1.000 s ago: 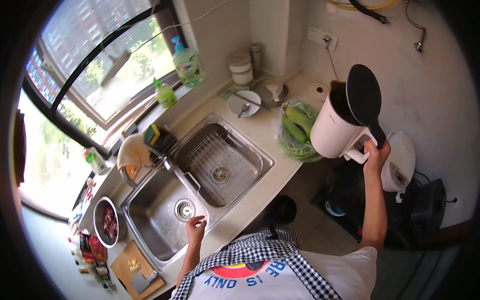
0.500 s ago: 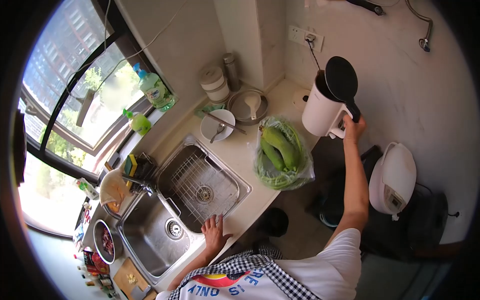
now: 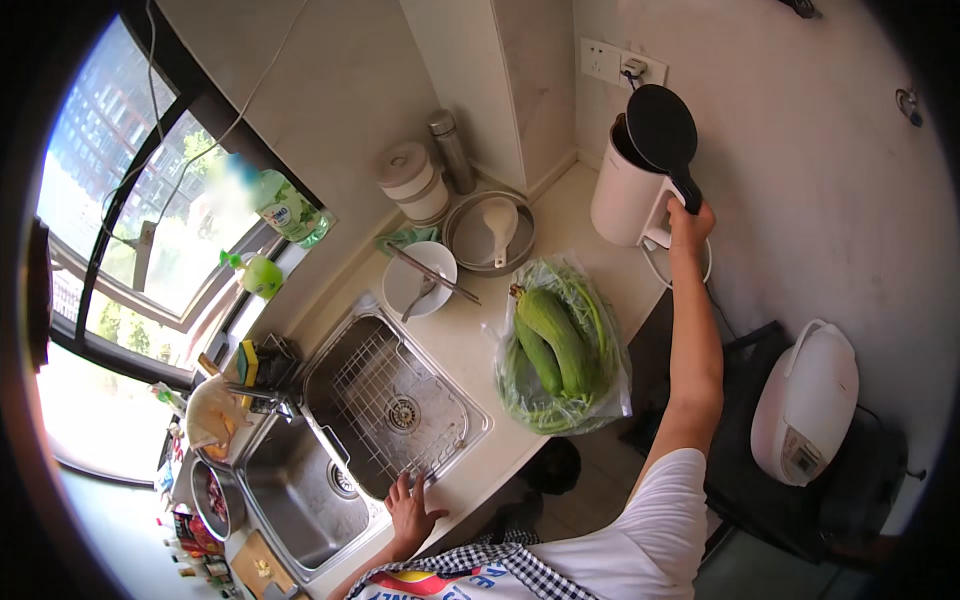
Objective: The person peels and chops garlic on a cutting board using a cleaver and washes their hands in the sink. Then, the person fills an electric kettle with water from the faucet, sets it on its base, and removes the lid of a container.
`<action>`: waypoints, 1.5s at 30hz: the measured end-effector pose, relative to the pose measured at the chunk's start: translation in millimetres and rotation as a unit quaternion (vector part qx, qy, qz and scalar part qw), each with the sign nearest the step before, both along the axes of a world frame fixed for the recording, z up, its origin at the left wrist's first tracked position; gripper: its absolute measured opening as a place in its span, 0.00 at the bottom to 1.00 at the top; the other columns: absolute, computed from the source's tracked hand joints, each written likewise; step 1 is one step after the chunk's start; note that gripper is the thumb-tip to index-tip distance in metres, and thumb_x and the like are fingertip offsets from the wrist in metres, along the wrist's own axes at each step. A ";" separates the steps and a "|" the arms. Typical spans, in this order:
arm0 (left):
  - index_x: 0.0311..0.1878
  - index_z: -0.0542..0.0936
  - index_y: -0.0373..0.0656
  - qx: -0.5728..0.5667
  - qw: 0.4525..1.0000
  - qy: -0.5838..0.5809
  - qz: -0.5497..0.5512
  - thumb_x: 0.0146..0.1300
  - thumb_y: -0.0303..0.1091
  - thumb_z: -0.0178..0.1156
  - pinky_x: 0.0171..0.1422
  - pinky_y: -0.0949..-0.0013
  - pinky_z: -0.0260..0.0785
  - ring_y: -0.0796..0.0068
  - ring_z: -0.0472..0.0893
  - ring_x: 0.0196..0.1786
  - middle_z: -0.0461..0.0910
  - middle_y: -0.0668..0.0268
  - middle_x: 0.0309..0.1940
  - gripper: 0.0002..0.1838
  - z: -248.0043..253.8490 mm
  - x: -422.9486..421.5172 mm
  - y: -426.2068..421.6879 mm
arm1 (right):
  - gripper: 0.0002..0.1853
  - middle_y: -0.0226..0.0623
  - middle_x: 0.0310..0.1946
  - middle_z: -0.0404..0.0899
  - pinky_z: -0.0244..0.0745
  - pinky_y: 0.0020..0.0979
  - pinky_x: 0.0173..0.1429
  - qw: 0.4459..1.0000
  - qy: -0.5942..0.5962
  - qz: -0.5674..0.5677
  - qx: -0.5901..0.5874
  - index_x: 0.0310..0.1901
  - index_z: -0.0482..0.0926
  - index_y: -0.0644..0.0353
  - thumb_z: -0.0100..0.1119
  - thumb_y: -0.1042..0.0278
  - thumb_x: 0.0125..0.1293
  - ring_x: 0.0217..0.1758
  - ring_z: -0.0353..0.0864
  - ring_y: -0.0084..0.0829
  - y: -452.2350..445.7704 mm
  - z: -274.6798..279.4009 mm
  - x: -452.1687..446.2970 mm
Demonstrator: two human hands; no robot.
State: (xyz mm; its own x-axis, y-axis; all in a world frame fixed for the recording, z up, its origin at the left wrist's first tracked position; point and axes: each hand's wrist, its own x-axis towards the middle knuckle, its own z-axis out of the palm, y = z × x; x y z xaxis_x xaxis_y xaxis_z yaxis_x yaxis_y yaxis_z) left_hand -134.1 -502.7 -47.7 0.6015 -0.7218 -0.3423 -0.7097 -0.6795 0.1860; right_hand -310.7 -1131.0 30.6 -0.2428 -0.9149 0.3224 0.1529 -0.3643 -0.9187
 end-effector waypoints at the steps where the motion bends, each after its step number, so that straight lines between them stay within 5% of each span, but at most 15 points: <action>1: 0.69 0.65 0.51 0.001 1.000 0.003 0.002 0.35 0.47 0.78 0.67 0.50 0.51 0.50 0.58 0.68 0.58 0.53 0.67 0.52 -0.2 0.9 -2.1 | 0.04 0.23 0.16 0.69 0.54 0.22 0.20 1.000 0.003 0.001 0.002 0.25 0.76 0.60 0.60 0.77 0.44 0.16 0.62 0.15 -5.9 -1.0 2.8; 18: 0.66 0.66 0.50 0.017 1.000 0.018 0.005 0.33 0.48 0.78 0.66 0.49 0.52 0.49 0.60 0.67 0.59 0.52 0.66 0.52 -0.7 6.2 -11.2 | 0.07 0.25 0.16 0.70 0.59 0.24 0.21 0.994 0.064 0.092 0.008 0.31 0.79 0.64 0.58 0.78 0.46 0.16 0.66 0.18 -52.5 -11.8 -15.5; 21: 0.66 0.66 0.49 0.014 1.000 0.012 0.005 0.32 0.48 0.79 0.65 0.49 0.53 0.49 0.60 0.66 0.60 0.52 0.65 0.52 -0.9 5.7 -11.0 | 0.13 0.33 0.26 0.76 0.70 0.28 0.32 0.987 0.147 0.058 0.022 0.39 0.79 0.65 0.62 0.74 0.49 0.26 0.75 0.24 -56.4 -15.7 -21.3; 24: 0.66 0.66 0.49 0.011 1.000 0.014 0.010 0.33 0.47 0.79 0.66 0.49 0.52 0.49 0.60 0.67 0.59 0.51 0.66 0.52 1.8 3.8 -10.2 | 0.22 0.44 0.42 0.77 0.72 0.36 0.52 0.915 0.317 -0.157 -0.197 0.49 0.75 0.64 0.67 0.69 0.52 0.45 0.77 0.34 -33.6 -1.0 -12.9; 27: 0.66 0.66 0.49 -0.004 1.000 0.006 0.010 0.33 0.46 0.79 0.66 0.49 0.53 0.48 0.60 0.67 0.60 0.51 0.66 0.52 -2.4 2.4 -5.9 | 0.28 0.48 0.54 0.72 0.65 0.42 0.64 0.853 0.399 -0.115 -0.316 0.57 0.71 0.61 0.67 0.65 0.54 0.61 0.69 0.41 0.1 65.9 -3.2; 30: 0.65 0.66 0.49 -0.011 1.000 0.003 0.005 0.33 0.44 0.79 0.65 0.49 0.54 0.48 0.60 0.66 0.60 0.50 0.65 0.51 2.2 1.4 -8.9 | 0.26 0.42 0.56 0.73 0.63 0.50 0.64 0.772 0.521 -0.079 -0.357 0.58 0.72 0.56 0.63 0.58 0.59 0.65 0.66 0.42 -16.5 100.9 21.2; 34: 0.64 0.68 0.48 -0.022 1.000 0.007 0.010 0.32 0.43 0.79 0.65 0.49 0.54 0.48 0.61 0.66 0.60 0.50 0.65 0.50 2.2 1.9 -7.8 | 0.26 0.34 0.59 0.75 0.51 0.66 0.67 0.704 0.669 -0.095 -0.220 0.56 0.75 0.51 0.55 0.44 0.63 0.71 0.60 0.42 -39.3 95.9 50.4; 37: 0.65 0.68 0.49 -0.034 0.999 -0.006 0.022 0.30 0.47 0.80 0.64 0.48 0.55 0.49 0.61 0.66 0.60 0.51 0.65 0.52 -10.0 1.2 0.6 | 0.28 0.36 0.58 0.75 0.49 0.65 0.69 0.629 0.766 -0.014 -0.131 0.57 0.74 0.53 0.56 0.43 0.62 0.72 0.58 0.43 -32.5 98.3 68.3; 40: 0.65 0.68 0.50 -0.042 0.999 -0.014 0.028 0.29 0.46 0.80 0.64 0.49 0.56 0.49 0.61 0.66 0.60 0.51 0.65 0.52 -11.3 1.9 1.2 | 0.30 0.38 0.58 0.75 0.48 0.66 0.68 0.628 0.760 -0.055 -0.158 0.56 0.74 0.57 0.56 0.41 0.61 0.71 0.59 0.44 -29.1 88.1 75.2; 45: 0.64 0.68 0.50 -0.047 0.998 -0.008 0.031 0.29 0.44 0.80 0.65 0.49 0.55 0.48 0.61 0.66 0.60 0.51 0.65 0.52 -11.7 0.0 -1.1 | 0.20 0.43 0.51 0.77 0.60 0.51 0.66 0.713 0.582 -0.118 -0.373 0.49 0.76 0.59 0.61 0.57 0.59 0.62 0.69 0.42 23.7 67.1 53.7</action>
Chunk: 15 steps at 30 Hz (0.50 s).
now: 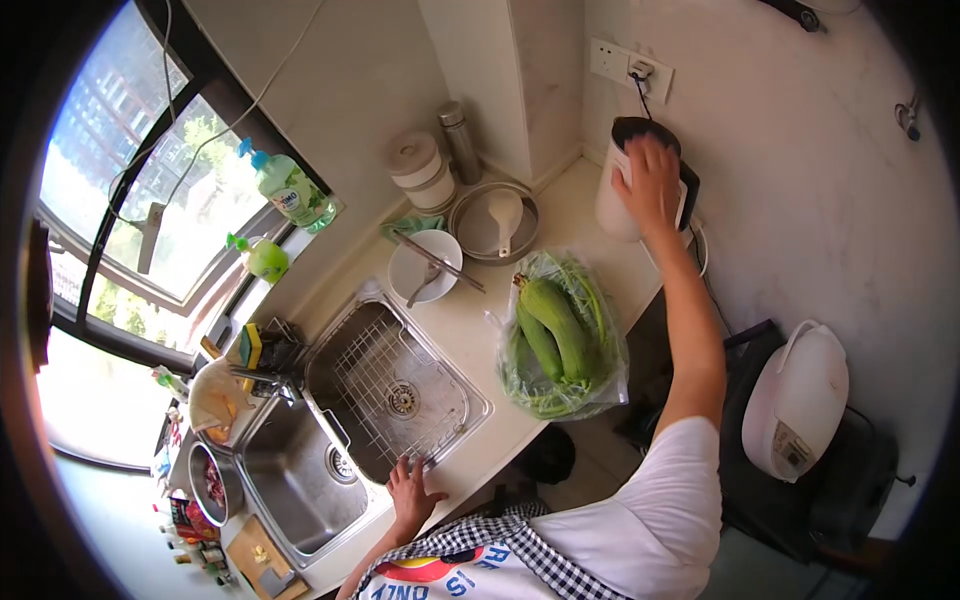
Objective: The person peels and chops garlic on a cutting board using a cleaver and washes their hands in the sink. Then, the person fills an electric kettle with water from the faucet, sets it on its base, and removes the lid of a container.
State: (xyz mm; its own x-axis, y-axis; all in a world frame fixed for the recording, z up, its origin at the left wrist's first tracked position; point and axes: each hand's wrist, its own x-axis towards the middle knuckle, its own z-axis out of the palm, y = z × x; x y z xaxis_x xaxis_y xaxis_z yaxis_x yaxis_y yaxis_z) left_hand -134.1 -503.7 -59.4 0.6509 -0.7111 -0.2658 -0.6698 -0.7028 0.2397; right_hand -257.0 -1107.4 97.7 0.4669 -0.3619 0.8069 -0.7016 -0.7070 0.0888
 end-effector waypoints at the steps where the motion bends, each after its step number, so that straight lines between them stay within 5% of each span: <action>1: 0.64 0.68 0.49 0.003 1.000 0.006 0.000 0.30 0.43 0.80 0.65 0.49 0.54 0.48 0.61 0.66 0.61 0.51 0.65 0.52 6.3 0.2 -4.1 | 0.17 0.43 0.50 0.77 0.63 0.47 0.64 0.998 0.010 0.015 0.066 0.46 0.76 0.59 0.62 0.61 0.57 0.61 0.70 0.42 14.5 -25.4 -16.0; 5: 0.64 0.67 0.49 0.003 1.000 0.018 0.004 0.30 0.41 0.80 0.65 0.49 0.54 0.48 0.62 0.66 0.61 0.51 0.65 0.51 12.0 -1.2 -6.0 | 0.12 0.45 0.56 0.71 0.68 0.43 0.60 0.966 0.086 -0.044 0.238 0.39 0.78 0.62 0.64 0.65 0.55 0.60 0.71 0.41 43.6 -130.0 -72.1; 15: 0.63 0.69 0.50 0.002 1.000 0.008 0.005 0.28 0.42 0.80 0.64 0.50 0.55 0.50 0.62 0.65 0.62 0.52 0.64 0.51 6.0 -1.9 -6.4 | 0.23 0.43 0.71 0.55 0.62 0.55 0.65 0.906 0.119 -0.135 0.384 0.48 0.74 0.64 0.63 0.54 0.59 0.72 0.58 0.43 16.0 -165.3 -82.0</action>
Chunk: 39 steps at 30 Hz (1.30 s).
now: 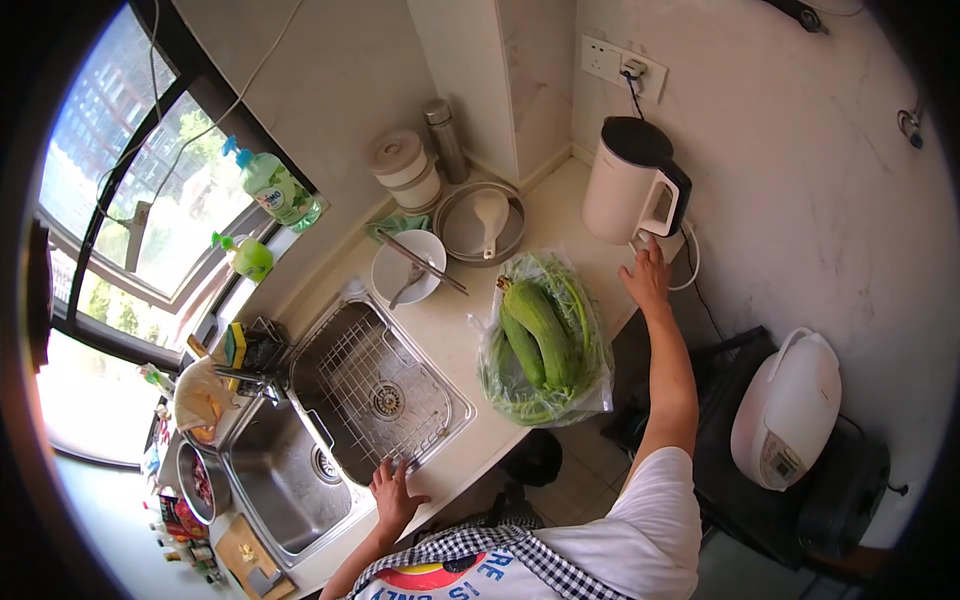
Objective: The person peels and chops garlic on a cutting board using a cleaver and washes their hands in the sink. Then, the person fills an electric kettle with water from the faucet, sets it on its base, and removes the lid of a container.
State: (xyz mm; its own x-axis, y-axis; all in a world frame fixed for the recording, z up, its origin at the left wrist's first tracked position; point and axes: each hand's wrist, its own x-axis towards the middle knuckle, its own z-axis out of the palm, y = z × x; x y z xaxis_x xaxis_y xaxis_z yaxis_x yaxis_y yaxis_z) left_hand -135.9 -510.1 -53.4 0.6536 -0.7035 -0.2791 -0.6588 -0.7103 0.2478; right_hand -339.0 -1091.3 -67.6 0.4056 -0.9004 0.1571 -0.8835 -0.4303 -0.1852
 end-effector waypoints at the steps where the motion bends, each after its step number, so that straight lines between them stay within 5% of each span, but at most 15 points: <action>1: 0.62 0.70 0.50 -0.003 1.000 -0.003 0.001 0.27 0.42 0.80 0.64 0.49 0.56 0.50 0.62 0.65 0.62 0.53 0.63 0.51 -1.8 0.3 0.8 | 0.24 0.42 0.71 0.54 0.61 0.58 0.66 1.000 0.023 -0.006 0.001 0.50 0.74 0.64 0.62 0.53 0.60 0.73 0.56 0.43 2.0 1.1 0.7; 4: 0.62 0.71 0.49 -0.006 1.000 -0.013 -0.002 0.26 0.42 0.81 0.64 0.49 0.56 0.49 0.62 0.64 0.62 0.53 0.63 0.51 -4.6 -0.2 1.7 | 0.27 0.40 0.71 0.55 0.57 0.64 0.66 0.997 0.069 -0.002 -0.018 0.54 0.72 0.63 0.61 0.51 0.60 0.75 0.53 0.42 -2.9 -6.8 -0.3; 7: 0.63 0.71 0.48 -0.006 1.000 -0.012 -0.004 0.26 0.42 0.81 0.65 0.50 0.56 0.49 0.62 0.64 0.62 0.52 0.63 0.51 -3.1 -0.7 1.9 | 0.23 0.44 0.68 0.61 0.61 0.58 0.65 0.999 -0.029 -0.015 -0.040 0.53 0.71 0.62 0.62 0.58 0.60 0.71 0.59 0.44 -7.4 -6.6 1.5; 10: 0.63 0.71 0.48 -0.011 1.000 -0.008 -0.004 0.27 0.42 0.80 0.65 0.50 0.56 0.49 0.62 0.65 0.62 0.52 0.64 0.51 -3.3 -0.5 2.8 | 0.16 0.48 0.58 0.71 0.66 0.46 0.61 0.950 -0.287 0.060 -0.111 0.45 0.72 0.63 0.64 0.67 0.58 0.62 0.70 0.46 -1.8 -16.3 -8.0; 15: 0.63 0.69 0.46 -0.024 1.000 -0.008 0.006 0.29 0.41 0.80 0.65 0.50 0.55 0.49 0.61 0.66 0.62 0.51 0.64 0.50 -1.4 -4.1 7.9 | 0.11 0.49 0.50 0.75 0.69 0.43 0.58 0.888 -0.390 0.122 -0.210 0.40 0.73 0.63 0.61 0.73 0.56 0.54 0.74 0.49 130.6 81.2 15.1; 19: 0.63 0.69 0.46 -0.042 0.999 -0.003 0.005 0.31 0.41 0.79 0.66 0.49 0.55 0.49 0.61 0.66 0.61 0.52 0.65 0.50 0.8 -4.9 8.0 | 0.13 0.46 0.48 0.75 0.71 0.43 0.55 0.828 -0.384 0.366 -0.180 0.42 0.74 0.61 0.61 0.72 0.54 0.50 0.75 0.47 248.5 113.4 47.9; 21: 0.64 0.69 0.46 -0.057 0.998 -0.018 0.015 0.31 0.41 0.79 0.66 0.49 0.55 0.49 0.60 0.66 0.61 0.52 0.65 0.50 6.3 -9.4 10.2 | 0.14 0.46 0.50 0.74 0.73 0.40 0.53 0.804 -0.365 0.464 -0.071 0.44 0.75 0.61 0.61 0.72 0.54 0.49 0.76 0.45 303.8 100.8 68.5; 25: 0.65 0.68 0.46 -0.123 0.991 -0.047 0.005 0.43 0.39 0.74 0.66 0.47 0.54 0.49 0.61 0.66 0.61 0.51 0.65 0.42 18.0 -23.1 35.2 | 0.19 0.47 0.58 0.70 0.74 0.38 0.57 0.759 -0.258 0.572 0.173 0.50 0.74 0.62 0.60 0.72 0.55 0.57 0.75 0.44 409.5 55.1 100.7; 27: 0.61 0.73 0.45 -0.153 0.987 -0.038 0.026 0.47 0.35 0.71 0.64 0.50 0.58 0.51 0.66 0.63 0.63 0.51 0.64 0.34 30.5 -25.1 58.9 | 0.20 0.47 0.60 0.69 0.74 0.39 0.59 0.726 -0.223 0.618 0.202 0.52 0.74 0.62 0.60 0.70 0.56 0.60 0.73 0.45 450.4 62.9 100.2; 31: 0.53 0.78 0.42 -0.234 0.969 -0.015 0.073 0.48 0.30 0.69 0.54 0.57 0.70 0.57 0.76 0.51 0.66 0.52 0.62 0.26 35.8 -27.8 125.1 | 0.18 0.42 0.53 0.74 0.74 0.39 0.55 0.647 -0.037 0.698 0.306 0.51 0.74 0.59 0.58 0.62 0.61 0.54 0.77 0.40 506.8 57.0 98.7; 32: 0.53 0.78 0.42 -0.243 0.965 0.015 0.100 0.49 0.30 0.69 0.54 0.58 0.71 0.56 0.76 0.50 0.66 0.52 0.61 0.25 39.2 -28.8 141.0 | 0.17 0.40 0.44 0.76 0.75 0.41 0.49 0.639 -0.027 0.714 0.286 0.49 0.75 0.58 0.58 0.60 0.61 0.49 0.78 0.40 517.2 45.2 97.2; 35: 0.51 0.79 0.42 -0.265 0.954 0.045 0.133 0.50 0.29 0.68 0.50 0.60 0.74 0.59 0.78 0.46 0.68 0.53 0.59 0.22 47.5 -29.9 189.9 | 0.15 0.40 0.40 0.77 0.75 0.42 0.47 0.616 0.099 0.746 0.234 0.45 0.75 0.58 0.59 0.59 0.61 0.46 0.79 0.41 539.2 37.0 97.7; 39: 0.49 0.80 0.41 -0.293 0.940 0.048 0.170 0.49 0.28 0.69 0.48 0.61 0.74 0.59 0.78 0.46 0.70 0.53 0.57 0.21 49.9 -29.0 248.2 | 0.12 0.42 0.35 0.78 0.76 0.45 0.43 0.633 0.072 0.738 0.223 0.37 0.76 0.58 0.60 0.59 0.60 0.41 0.80 0.45 569.7 47.4 98.2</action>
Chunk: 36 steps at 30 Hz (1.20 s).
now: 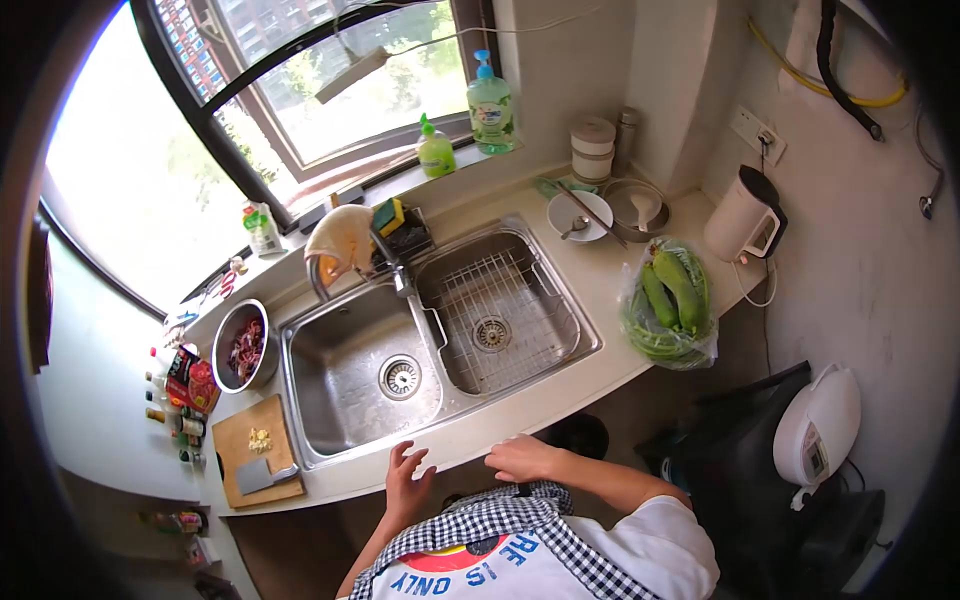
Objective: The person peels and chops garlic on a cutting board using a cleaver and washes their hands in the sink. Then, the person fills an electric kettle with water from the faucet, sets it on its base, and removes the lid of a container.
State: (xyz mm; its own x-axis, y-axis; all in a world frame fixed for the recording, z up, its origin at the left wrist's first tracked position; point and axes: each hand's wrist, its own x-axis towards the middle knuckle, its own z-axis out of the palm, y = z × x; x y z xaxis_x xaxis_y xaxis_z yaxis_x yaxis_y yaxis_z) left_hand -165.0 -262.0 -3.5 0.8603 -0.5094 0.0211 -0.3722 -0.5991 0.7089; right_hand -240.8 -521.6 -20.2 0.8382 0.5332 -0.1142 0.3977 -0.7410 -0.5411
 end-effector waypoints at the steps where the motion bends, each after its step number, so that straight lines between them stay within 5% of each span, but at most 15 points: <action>1: 0.48 0.80 0.41 -0.010 1.000 -0.001 0.011 0.49 0.28 0.69 0.48 0.61 0.74 0.58 0.78 0.46 0.70 0.53 0.57 0.20 -0.5 0.8 12.7 | 0.13 0.41 0.35 0.78 0.75 0.44 0.44 1.000 0.003 -0.004 -0.007 0.40 0.76 0.58 0.60 0.58 0.60 0.42 0.80 0.44 7.0 1.6 2.0; 9: 0.48 0.80 0.40 -0.074 0.995 -0.034 0.055 0.50 0.25 0.67 0.48 0.62 0.74 0.57 0.78 0.46 0.71 0.54 0.55 0.19 6.0 12.2 66.6 | 0.11 0.37 0.33 0.79 0.74 0.44 0.42 0.995 -0.086 -0.041 -0.002 0.40 0.78 0.55 0.59 0.59 0.61 0.40 0.80 0.40 58.4 13.7 8.1; 11: 0.48 0.80 0.40 -0.076 0.993 -0.075 0.042 0.50 0.23 0.67 0.46 0.66 0.73 0.64 0.78 0.44 0.71 0.56 0.55 0.19 3.7 18.0 76.1 | 0.10 0.37 0.32 0.79 0.74 0.44 0.41 0.988 -0.139 -0.066 0.027 0.39 0.78 0.55 0.59 0.61 0.60 0.38 0.81 0.40 68.5 15.6 10.2; 15: 0.48 0.80 0.40 -0.083 0.993 -0.081 0.025 0.50 0.22 0.67 0.46 0.68 0.73 0.67 0.78 0.43 0.71 0.57 0.55 0.19 7.2 31.1 98.2 | 0.10 0.36 0.31 0.80 0.75 0.40 0.40 0.956 -0.200 -0.193 0.091 0.41 0.80 0.55 0.60 0.63 0.59 0.35 0.81 0.39 84.2 28.6 12.5; 20: 0.47 0.80 0.39 -0.097 0.993 -0.070 0.007 0.50 0.24 0.67 0.48 0.61 0.73 0.56 0.78 0.44 0.72 0.53 0.55 0.18 -2.0 50.5 111.5 | 0.10 0.38 0.32 0.81 0.78 0.30 0.34 0.859 -0.195 -0.425 0.209 0.42 0.81 0.60 0.64 0.70 0.58 0.30 0.83 0.31 82.7 59.5 8.2; 25: 0.46 0.80 0.38 -0.105 0.991 -0.084 -0.014 0.49 0.24 0.66 0.50 0.60 0.72 0.55 0.77 0.46 0.72 0.52 0.54 0.17 2.0 65.5 76.1 | 0.08 0.30 0.30 0.82 0.74 0.22 0.30 0.747 -0.257 -0.551 0.268 0.42 0.81 0.63 0.62 0.74 0.60 0.27 0.79 0.19 -41.0 67.4 34.6; 26: 0.46 0.80 0.38 -0.103 0.990 -0.091 -0.018 0.49 0.24 0.66 0.50 0.59 0.71 0.55 0.77 0.46 0.72 0.52 0.54 0.17 7.1 69.3 65.1 | 0.10 0.31 0.30 0.82 0.74 0.23 0.30 0.725 -0.256 -0.580 0.269 0.43 0.80 0.62 0.63 0.73 0.60 0.25 0.79 0.20 -80.4 69.8 46.8; 27: 0.46 0.80 0.38 -0.089 0.991 -0.099 -0.017 0.49 0.23 0.66 0.50 0.59 0.71 0.56 0.77 0.46 0.72 0.52 0.54 0.17 8.6 74.4 55.4 | 0.12 0.33 0.30 0.82 0.74 0.24 0.31 0.739 -0.298 -0.587 0.145 0.45 0.80 0.61 0.65 0.71 0.59 0.26 0.80 0.21 -132.6 65.4 58.7; 28: 0.46 0.80 0.38 -0.075 0.991 -0.108 -0.015 0.49 0.23 0.66 0.51 0.59 0.71 0.56 0.77 0.45 0.72 0.52 0.54 0.17 9.7 80.3 43.9 | 0.16 0.36 0.33 0.82 0.76 0.26 0.32 0.720 -0.323 -0.579 0.204 0.48 0.78 0.61 0.66 0.69 0.58 0.26 0.81 0.24 -187.2 51.8 77.6; 36: 0.45 0.80 0.39 -0.015 0.992 -0.119 0.046 0.47 0.21 0.66 0.50 0.64 0.71 0.62 0.77 0.43 0.71 0.56 0.53 0.19 9.9 126.1 -37.7 | 0.42 0.51 0.53 0.74 0.74 0.37 0.54 0.609 -0.290 -0.732 0.097 0.58 0.68 0.68 0.75 0.54 0.44 0.52 0.78 0.42 -451.7 51.2 204.0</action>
State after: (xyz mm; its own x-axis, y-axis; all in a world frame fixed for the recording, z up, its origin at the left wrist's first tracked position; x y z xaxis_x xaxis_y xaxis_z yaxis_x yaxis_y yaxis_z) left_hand -38.9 -299.7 6.3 0.8716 -0.4256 0.2433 -0.4763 -0.6174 0.6261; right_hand -36.8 -973.3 31.0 0.3016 -0.8773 0.3733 -0.4457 -0.4759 -0.7582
